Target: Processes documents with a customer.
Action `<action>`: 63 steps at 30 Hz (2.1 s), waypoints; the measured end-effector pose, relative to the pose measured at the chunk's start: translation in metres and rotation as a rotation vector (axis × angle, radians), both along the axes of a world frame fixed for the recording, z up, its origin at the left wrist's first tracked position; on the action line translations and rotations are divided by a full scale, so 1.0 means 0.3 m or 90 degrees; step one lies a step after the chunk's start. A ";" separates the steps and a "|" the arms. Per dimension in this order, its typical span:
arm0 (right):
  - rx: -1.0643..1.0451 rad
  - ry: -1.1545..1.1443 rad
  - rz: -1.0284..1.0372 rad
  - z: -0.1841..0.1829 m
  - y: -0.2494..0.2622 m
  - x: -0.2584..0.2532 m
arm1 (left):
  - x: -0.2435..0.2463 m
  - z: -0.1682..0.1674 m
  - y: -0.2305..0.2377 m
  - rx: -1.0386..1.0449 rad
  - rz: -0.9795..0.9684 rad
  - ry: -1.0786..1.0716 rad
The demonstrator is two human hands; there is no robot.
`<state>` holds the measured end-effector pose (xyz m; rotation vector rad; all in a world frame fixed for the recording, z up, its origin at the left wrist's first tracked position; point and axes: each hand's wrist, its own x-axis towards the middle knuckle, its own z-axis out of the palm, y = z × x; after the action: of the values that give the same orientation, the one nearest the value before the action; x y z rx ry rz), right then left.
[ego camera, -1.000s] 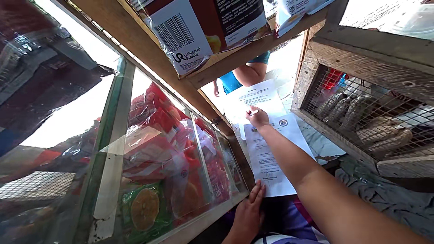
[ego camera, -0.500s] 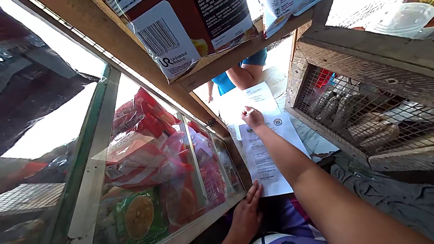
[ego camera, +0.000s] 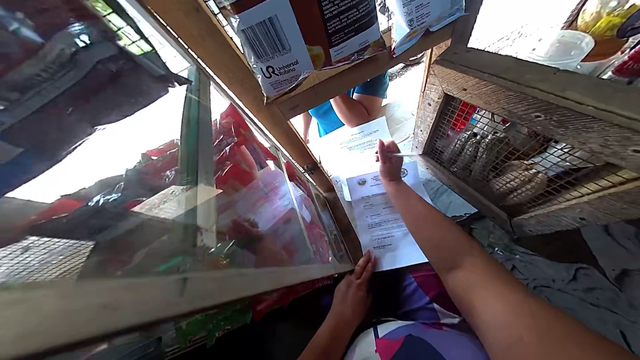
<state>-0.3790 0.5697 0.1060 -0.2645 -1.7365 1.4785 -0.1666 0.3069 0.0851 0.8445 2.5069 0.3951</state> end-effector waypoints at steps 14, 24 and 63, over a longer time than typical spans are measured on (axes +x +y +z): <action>-0.165 0.094 0.045 0.027 0.029 0.687 | 0.003 -0.004 -0.003 0.006 -0.034 0.028; -0.287 -0.021 0.031 -0.009 0.028 0.881 | 0.005 0.003 0.015 -0.025 -0.042 0.029; -0.266 -0.010 0.022 -0.039 0.082 0.970 | 0.003 -0.032 -0.011 0.008 -0.048 -0.003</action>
<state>-0.0880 0.5943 0.0944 -0.4647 -1.4357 1.8627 -0.1658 0.3036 0.0755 0.9385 2.4631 0.3870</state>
